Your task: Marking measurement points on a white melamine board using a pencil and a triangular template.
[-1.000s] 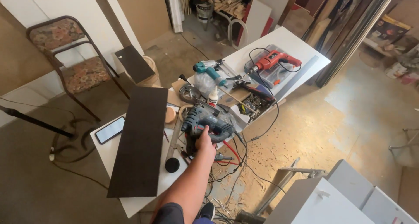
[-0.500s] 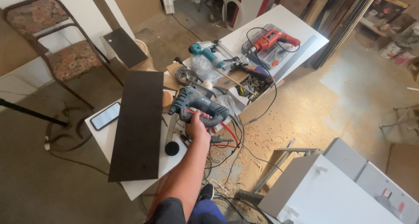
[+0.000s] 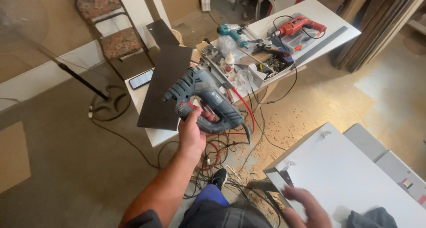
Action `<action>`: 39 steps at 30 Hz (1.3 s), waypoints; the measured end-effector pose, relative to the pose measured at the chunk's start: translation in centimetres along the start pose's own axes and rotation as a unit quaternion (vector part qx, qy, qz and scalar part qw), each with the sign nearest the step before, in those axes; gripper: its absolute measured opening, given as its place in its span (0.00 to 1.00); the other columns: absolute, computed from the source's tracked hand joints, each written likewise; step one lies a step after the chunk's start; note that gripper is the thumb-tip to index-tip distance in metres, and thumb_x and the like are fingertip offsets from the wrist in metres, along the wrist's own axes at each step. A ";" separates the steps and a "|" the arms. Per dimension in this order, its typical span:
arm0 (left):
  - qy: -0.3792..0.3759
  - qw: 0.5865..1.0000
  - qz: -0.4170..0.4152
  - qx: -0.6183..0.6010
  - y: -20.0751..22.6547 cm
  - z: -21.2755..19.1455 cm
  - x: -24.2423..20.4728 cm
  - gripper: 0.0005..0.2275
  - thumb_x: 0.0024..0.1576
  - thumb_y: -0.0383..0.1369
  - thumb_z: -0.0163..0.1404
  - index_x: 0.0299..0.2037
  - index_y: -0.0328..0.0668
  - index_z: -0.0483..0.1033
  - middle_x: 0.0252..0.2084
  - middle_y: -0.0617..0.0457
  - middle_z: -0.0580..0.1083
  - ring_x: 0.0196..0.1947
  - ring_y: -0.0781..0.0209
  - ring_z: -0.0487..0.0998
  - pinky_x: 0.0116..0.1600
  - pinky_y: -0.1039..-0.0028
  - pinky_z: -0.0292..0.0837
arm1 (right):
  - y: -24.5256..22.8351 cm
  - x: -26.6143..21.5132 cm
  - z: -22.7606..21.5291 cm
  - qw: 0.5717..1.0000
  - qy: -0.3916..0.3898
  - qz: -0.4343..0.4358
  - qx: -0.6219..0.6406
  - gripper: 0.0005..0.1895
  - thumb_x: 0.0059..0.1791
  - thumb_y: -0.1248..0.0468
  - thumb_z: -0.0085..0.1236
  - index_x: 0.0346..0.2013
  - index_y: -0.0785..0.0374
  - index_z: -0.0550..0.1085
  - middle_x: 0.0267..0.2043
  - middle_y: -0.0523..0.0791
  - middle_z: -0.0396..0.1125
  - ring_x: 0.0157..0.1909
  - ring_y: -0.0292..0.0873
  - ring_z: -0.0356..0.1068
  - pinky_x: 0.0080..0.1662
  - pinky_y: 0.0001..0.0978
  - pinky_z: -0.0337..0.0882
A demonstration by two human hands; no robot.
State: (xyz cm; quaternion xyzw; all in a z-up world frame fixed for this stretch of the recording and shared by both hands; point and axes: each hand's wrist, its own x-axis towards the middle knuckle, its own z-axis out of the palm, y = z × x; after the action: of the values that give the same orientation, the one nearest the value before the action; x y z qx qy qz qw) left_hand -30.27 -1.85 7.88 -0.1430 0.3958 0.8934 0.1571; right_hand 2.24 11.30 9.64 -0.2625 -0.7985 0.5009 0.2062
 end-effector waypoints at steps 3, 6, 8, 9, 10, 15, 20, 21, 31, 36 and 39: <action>-0.039 0.998 0.040 0.029 1.9 -2.4 -5.8 0.06 0.53 0.28 0.56 0.35 0.34 0.73 0.23 0.41 0.73 0.23 0.49 0.75 0.34 0.61 0.76 | -0.3 3.3 5.8 0.983 -0.151 0.100 0.006 0.53 0.43 0.51 0.63 0.77 0.51 0.46 0.80 0.42 0.48 0.75 0.45 0.56 0.66 0.44 0.64; -0.019 0.991 0.082 0.100 5.0 -4.0 -11.0 0.07 0.51 0.23 0.58 0.34 0.30 0.73 0.17 0.40 0.69 0.16 0.50 0.71 0.25 0.61 0.74 | 5.0 4.2 12.0 0.956 -0.286 -0.038 0.045 0.39 0.45 0.54 0.66 0.69 0.56 0.62 0.72 0.46 0.62 0.73 0.45 0.60 0.70 0.44 0.57; -0.055 0.963 0.153 0.213 7.8 -6.4 -13.1 0.05 0.52 0.25 0.58 0.31 0.34 0.74 0.18 0.46 0.70 0.18 0.56 0.71 0.28 0.66 0.72 | 7.8 2.1 14.4 0.907 -0.420 0.009 0.031 0.19 0.49 0.55 0.62 0.52 0.56 0.72 0.54 0.41 0.69 0.57 0.38 0.67 0.59 0.34 0.64; -0.091 0.918 0.197 0.333 9.0 -7.6 -14.2 0.06 0.54 0.27 0.59 0.27 0.39 0.76 0.19 0.52 0.72 0.20 0.62 0.72 0.31 0.70 0.69 | 9.3 1.2 15.6 0.843 -0.532 0.077 0.009 0.10 0.53 0.56 0.57 0.34 0.56 0.81 0.37 0.37 0.76 0.41 0.32 0.74 0.48 0.24 0.71; -0.080 0.917 0.213 0.328 10.3 -8.6 -15.2 0.06 0.54 0.27 0.59 0.27 0.39 0.76 0.19 0.52 0.72 0.20 0.62 0.72 0.31 0.70 0.69 | 9.1 1.3 16.5 0.838 -0.542 0.061 0.004 0.10 0.53 0.56 0.57 0.34 0.56 0.81 0.37 0.37 0.76 0.41 0.32 0.74 0.48 0.24 0.71; 0.021 0.674 0.302 0.674 13.8 -14.6 -17.1 0.16 0.42 0.47 0.68 0.27 0.48 0.78 0.25 0.53 0.80 0.25 0.54 0.76 0.29 0.64 0.65 | 9.2 0.2 20.3 0.826 -0.563 0.002 -0.034 0.32 0.49 0.47 0.65 0.61 0.47 0.60 0.64 0.41 0.54 0.66 0.42 0.54 0.64 0.43 0.57; 0.006 0.848 0.234 0.475 12.7 -15.9 -18.0 0.11 0.44 0.37 0.66 0.36 0.46 0.86 0.31 0.56 0.84 0.33 0.64 0.83 0.39 0.71 0.78 | 2.5 -3.9 25.1 0.824 -0.555 -0.113 0.027 0.55 0.46 0.35 0.62 0.76 0.55 0.46 0.80 0.51 0.41 0.80 0.52 0.40 0.73 0.51 0.47; -0.043 0.889 0.258 0.374 12.7 -16.4 -17.9 0.12 0.46 0.35 0.65 0.39 0.42 0.84 0.34 0.54 0.83 0.36 0.61 0.82 0.42 0.68 0.81 | -0.9 -4.8 26.5 0.812 -0.532 -0.218 0.099 0.61 0.46 0.28 0.54 0.75 0.69 0.46 0.79 0.57 0.41 0.80 0.55 0.39 0.72 0.47 0.45; 0.047 0.787 0.454 0.416 27.9 -25.6 -16.4 0.08 0.47 0.31 0.65 0.34 0.43 0.80 0.33 0.57 0.80 0.33 0.69 0.78 0.43 0.74 0.76 | -1.8 -8.6 22.3 0.772 -0.495 0.284 -0.282 0.24 0.47 0.46 0.65 0.59 0.35 0.78 0.61 0.30 0.73 0.64 0.27 0.73 0.69 0.21 0.63; -0.050 0.481 0.536 0.692 30.5 -30.9 -14.5 0.12 0.43 0.34 0.61 0.25 0.45 0.68 0.21 0.50 0.72 0.21 0.44 0.72 0.25 0.56 0.63 | -7.6 -3.7 16.4 0.799 -0.567 -0.182 0.086 0.05 0.49 0.75 0.60 0.36 0.65 0.81 0.24 0.41 0.73 0.17 0.30 0.58 0.18 0.17 0.58; -0.179 0.558 0.404 0.702 28.2 -32.6 -15.1 0.10 0.48 0.37 0.62 0.26 0.47 0.73 0.22 0.54 0.76 0.20 0.56 0.77 0.24 0.62 0.70 | -17.1 -1.3 17.1 0.814 -0.422 -0.397 -0.037 0.09 0.49 0.63 0.59 0.41 0.60 0.81 0.30 0.39 0.81 0.22 0.26 0.78 0.21 0.08 0.80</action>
State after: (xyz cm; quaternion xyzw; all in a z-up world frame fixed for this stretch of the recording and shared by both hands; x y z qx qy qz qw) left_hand -23.38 -46.92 11.23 0.3505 0.8780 0.3095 -0.1023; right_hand -10.58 -7.52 18.04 0.3069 -0.8599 0.4074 0.0198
